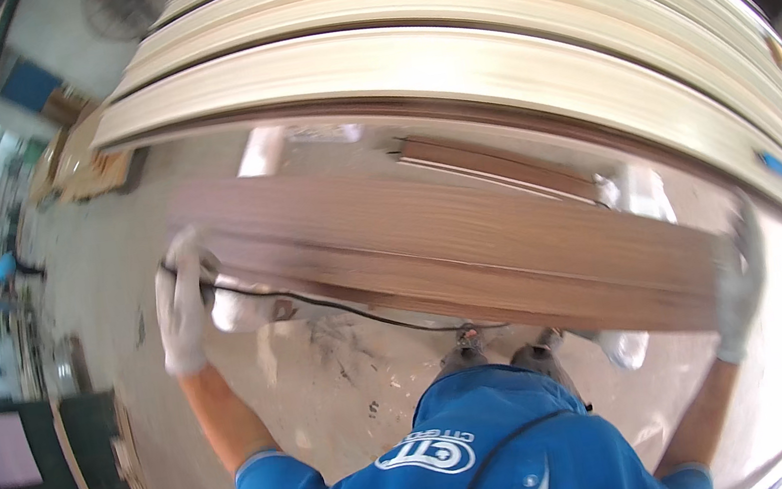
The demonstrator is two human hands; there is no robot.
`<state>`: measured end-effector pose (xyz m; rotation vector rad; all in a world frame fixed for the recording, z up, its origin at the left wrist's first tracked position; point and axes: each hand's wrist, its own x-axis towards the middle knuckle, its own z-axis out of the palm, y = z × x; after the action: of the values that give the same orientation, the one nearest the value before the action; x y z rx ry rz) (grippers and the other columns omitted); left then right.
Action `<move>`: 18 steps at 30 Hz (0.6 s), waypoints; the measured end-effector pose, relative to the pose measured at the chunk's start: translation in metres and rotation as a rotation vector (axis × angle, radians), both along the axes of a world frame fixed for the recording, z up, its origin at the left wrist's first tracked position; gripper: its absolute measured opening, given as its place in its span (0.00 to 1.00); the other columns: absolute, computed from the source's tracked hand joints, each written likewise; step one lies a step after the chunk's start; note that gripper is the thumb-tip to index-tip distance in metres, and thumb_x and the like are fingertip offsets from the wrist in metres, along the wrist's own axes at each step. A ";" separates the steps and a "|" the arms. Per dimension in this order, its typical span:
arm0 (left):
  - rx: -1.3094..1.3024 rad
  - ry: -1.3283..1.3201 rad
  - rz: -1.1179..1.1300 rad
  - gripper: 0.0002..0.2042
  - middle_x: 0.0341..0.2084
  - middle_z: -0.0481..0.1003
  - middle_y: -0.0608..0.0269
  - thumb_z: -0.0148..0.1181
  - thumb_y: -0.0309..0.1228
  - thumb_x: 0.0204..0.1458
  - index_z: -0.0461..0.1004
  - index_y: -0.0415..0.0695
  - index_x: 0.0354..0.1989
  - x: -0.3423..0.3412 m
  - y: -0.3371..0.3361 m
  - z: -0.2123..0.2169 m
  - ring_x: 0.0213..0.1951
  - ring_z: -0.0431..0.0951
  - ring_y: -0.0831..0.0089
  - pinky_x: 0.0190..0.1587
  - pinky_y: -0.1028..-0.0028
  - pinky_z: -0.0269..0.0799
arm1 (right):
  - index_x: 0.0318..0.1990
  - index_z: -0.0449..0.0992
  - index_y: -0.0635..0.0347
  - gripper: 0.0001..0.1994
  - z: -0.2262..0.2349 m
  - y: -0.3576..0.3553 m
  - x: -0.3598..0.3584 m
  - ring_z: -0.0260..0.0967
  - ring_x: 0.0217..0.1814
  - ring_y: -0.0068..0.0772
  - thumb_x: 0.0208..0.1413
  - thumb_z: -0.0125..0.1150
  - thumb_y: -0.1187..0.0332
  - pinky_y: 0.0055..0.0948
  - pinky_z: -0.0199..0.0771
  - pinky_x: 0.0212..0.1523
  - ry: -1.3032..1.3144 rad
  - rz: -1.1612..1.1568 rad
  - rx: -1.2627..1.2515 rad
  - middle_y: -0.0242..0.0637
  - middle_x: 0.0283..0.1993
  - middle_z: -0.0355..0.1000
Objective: The person installs black edge banding onto the edges of wooden boards. They position the banding along the edge, press it into place, and use a utility knife to trim the excess. The person repeats this process on multiple boards.
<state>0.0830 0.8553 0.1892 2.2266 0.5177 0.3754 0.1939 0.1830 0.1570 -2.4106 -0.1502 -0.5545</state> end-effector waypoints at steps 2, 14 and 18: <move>-0.117 -0.286 -0.518 0.28 0.19 0.72 0.66 0.46 0.58 0.69 0.76 0.42 0.37 0.001 -0.068 0.009 0.16 0.63 0.79 0.20 0.74 0.55 | 0.70 0.66 0.67 0.30 0.007 0.081 -0.018 0.65 0.72 0.42 0.67 0.62 0.59 0.39 0.65 0.70 0.181 0.316 0.224 0.49 0.71 0.66; -1.058 -0.706 -0.307 0.29 0.14 0.55 0.77 0.33 0.54 0.74 0.69 0.39 0.58 0.033 -0.181 0.051 0.16 0.49 0.84 0.17 0.80 0.50 | 0.55 0.78 0.63 0.26 -0.015 -0.025 -0.116 0.75 0.50 0.34 0.58 0.68 0.51 0.35 0.75 0.51 1.223 0.786 0.298 0.43 0.49 0.79; -0.339 -0.716 -0.565 0.28 0.17 0.61 0.76 0.36 0.50 0.74 0.64 0.38 0.67 0.049 -0.220 0.017 0.17 0.53 0.82 0.20 0.80 0.55 | 0.48 0.84 0.61 0.16 0.061 -0.155 -0.147 0.77 0.40 0.26 0.59 0.69 0.60 0.28 0.77 0.44 0.870 0.153 0.293 0.35 0.39 0.82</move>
<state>0.1320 0.6354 0.2060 1.6580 -0.3966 0.6742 0.0467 0.0281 0.2178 -2.1174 0.1161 0.5230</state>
